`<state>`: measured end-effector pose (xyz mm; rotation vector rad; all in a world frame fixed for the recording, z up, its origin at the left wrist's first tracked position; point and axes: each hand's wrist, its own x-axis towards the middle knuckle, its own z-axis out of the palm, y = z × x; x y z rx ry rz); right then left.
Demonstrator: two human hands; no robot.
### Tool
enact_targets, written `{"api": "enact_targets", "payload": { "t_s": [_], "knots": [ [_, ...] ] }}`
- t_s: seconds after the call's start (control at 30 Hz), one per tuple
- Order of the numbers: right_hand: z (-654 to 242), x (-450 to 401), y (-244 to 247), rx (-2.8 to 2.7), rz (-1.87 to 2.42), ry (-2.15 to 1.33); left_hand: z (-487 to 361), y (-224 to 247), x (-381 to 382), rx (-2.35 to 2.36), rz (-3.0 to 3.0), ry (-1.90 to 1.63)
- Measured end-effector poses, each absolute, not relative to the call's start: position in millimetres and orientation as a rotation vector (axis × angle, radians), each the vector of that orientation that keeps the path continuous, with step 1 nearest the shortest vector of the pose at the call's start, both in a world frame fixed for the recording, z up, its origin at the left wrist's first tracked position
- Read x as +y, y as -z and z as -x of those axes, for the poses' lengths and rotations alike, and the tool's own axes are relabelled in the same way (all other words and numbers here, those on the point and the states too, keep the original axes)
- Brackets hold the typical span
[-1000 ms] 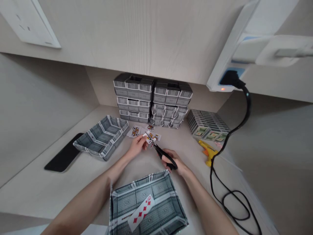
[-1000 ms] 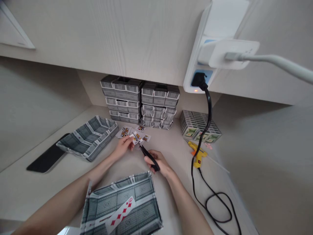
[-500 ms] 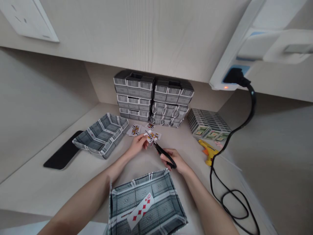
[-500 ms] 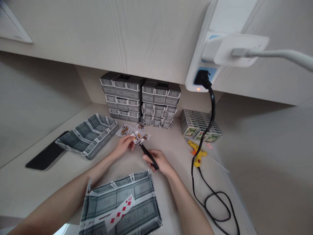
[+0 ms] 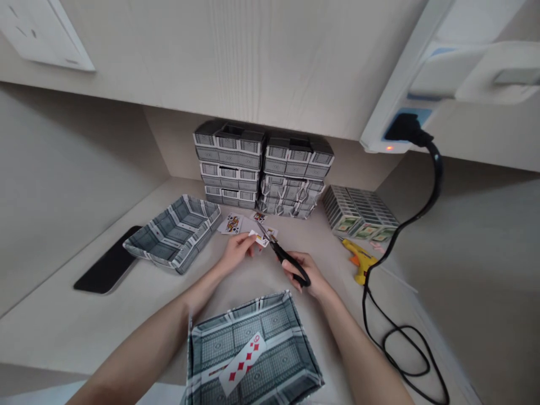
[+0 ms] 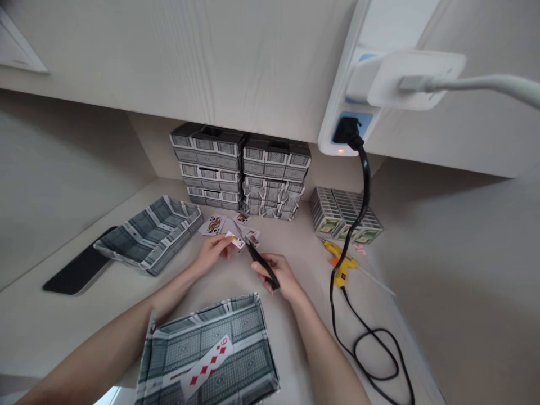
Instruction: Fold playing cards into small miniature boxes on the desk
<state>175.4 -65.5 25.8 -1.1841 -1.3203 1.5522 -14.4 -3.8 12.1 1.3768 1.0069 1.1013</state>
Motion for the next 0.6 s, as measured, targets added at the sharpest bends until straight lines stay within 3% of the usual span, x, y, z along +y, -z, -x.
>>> {"api": "enact_targets", "payload": {
  "t_s": [0.1, 0.27, 0.43, 0.6],
  "knots": [
    [-182.5, -58.6, -19.4, -1.301, 1.307, -1.276, 15.0, -13.9, -4.9, 0.996, -1.403, -1.101],
    [-200.3, -48.3, -7.6, -1.483, 1.639, -0.495, 13.4, -9.0, -3.0, 0.976, -1.37, -1.109],
    [-211.1, -45.6, -2.2, -1.672, 1.873, -0.131, 13.7, -4.7, 0.7, 1.015, -1.248, -1.2],
    [-208.8, -44.3, 4.0, -1.834, 1.899, 0.008, 17.6, -3.5, 3.2, 1.087, -1.261, -1.276]
  ]
}}
